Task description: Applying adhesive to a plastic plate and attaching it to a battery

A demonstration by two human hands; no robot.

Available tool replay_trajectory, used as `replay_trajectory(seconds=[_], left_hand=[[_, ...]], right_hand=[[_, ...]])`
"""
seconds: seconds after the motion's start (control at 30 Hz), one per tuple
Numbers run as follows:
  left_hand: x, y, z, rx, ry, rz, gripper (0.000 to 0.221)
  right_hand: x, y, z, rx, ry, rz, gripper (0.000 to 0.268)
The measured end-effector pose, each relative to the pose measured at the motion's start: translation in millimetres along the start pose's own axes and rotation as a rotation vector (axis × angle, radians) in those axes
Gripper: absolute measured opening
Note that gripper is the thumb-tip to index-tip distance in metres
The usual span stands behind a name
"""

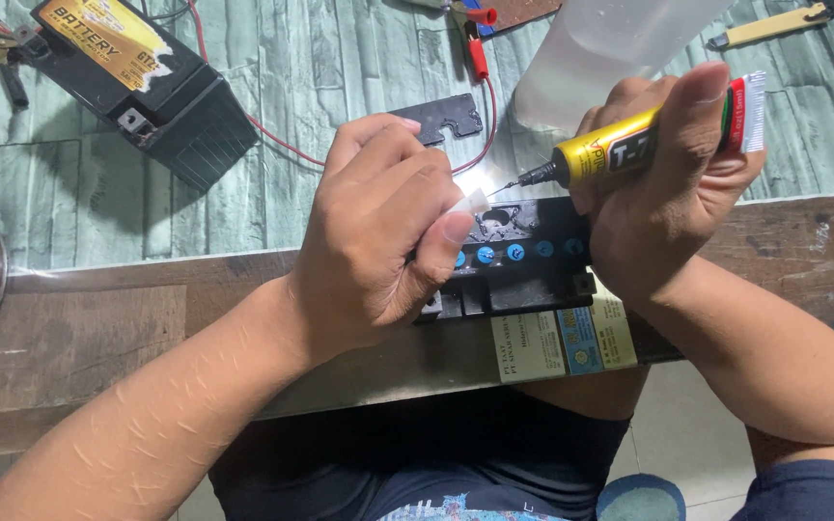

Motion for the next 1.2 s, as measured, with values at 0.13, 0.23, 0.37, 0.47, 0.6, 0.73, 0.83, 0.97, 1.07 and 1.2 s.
replay_trajectory(seconds=[0.13, 0.23, 0.37, 0.47, 0.6, 0.73, 0.83, 0.97, 1.07, 1.2], left_hand=[[1.0, 0.7, 0.3, -0.002, 0.007, -0.013, 0.04], [1.2, 0.8, 0.5, 0.007, 0.015, -0.008, 0.039], [1.3, 1.1, 0.5, 0.013, 0.008, -0.006, 0.038], [1.2, 0.8, 0.6, 0.013, 0.007, -0.008, 0.038], [1.5, -0.3, -0.1, 0.012, 0.013, -0.015, 0.039], [1.3, -2.1, -0.7, 0.02, -0.001, 0.033, 0.036], [0.0, -1.7, -1.4, 0.023, -0.003, 0.064, 0.037], [-0.6, -1.0, -1.9, 0.02, -0.009, 0.042, 0.036], [-0.3, -1.0, -2.0, 0.025, -0.028, 0.027, 0.031], [-0.2, -3.7, -2.7, 0.01, -0.073, 0.02, 0.027]], right_hand=[[1.2, 1.0, 0.0, 0.019, -0.024, 0.001, 0.067], [2.4, 1.1, 0.4, 0.018, -0.043, 0.048, 0.067], [0.5, 0.8, 0.3, 0.005, -0.01, 0.02, 0.068], [1.7, 1.6, -0.1, 0.02, -0.023, 0.017, 0.067], [-2.6, -1.0, -0.3, 0.027, -0.039, 0.03, 0.067], [-5.1, -0.8, -2.9, 0.076, -0.087, -0.012, 0.065], [-5.7, -2.1, -2.6, 0.159, -0.107, -0.01, 0.06], [1.0, 2.8, -2.2, 0.326, -0.147, 0.018, 0.058], [10.1, 9.7, -1.5, 0.431, -0.182, 0.053, 0.058], [14.6, 12.1, -4.2, 0.471, -0.247, 0.132, 0.056]])
Point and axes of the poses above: each hand's wrist, its own z-axis away from the middle knuckle, its own y-axis out of the palm, x = y × z, the point moved 4 cm from there along -z, towards the middle knuckle, and after that the axes turned 5 degrees about z, right-handed, at the moved point
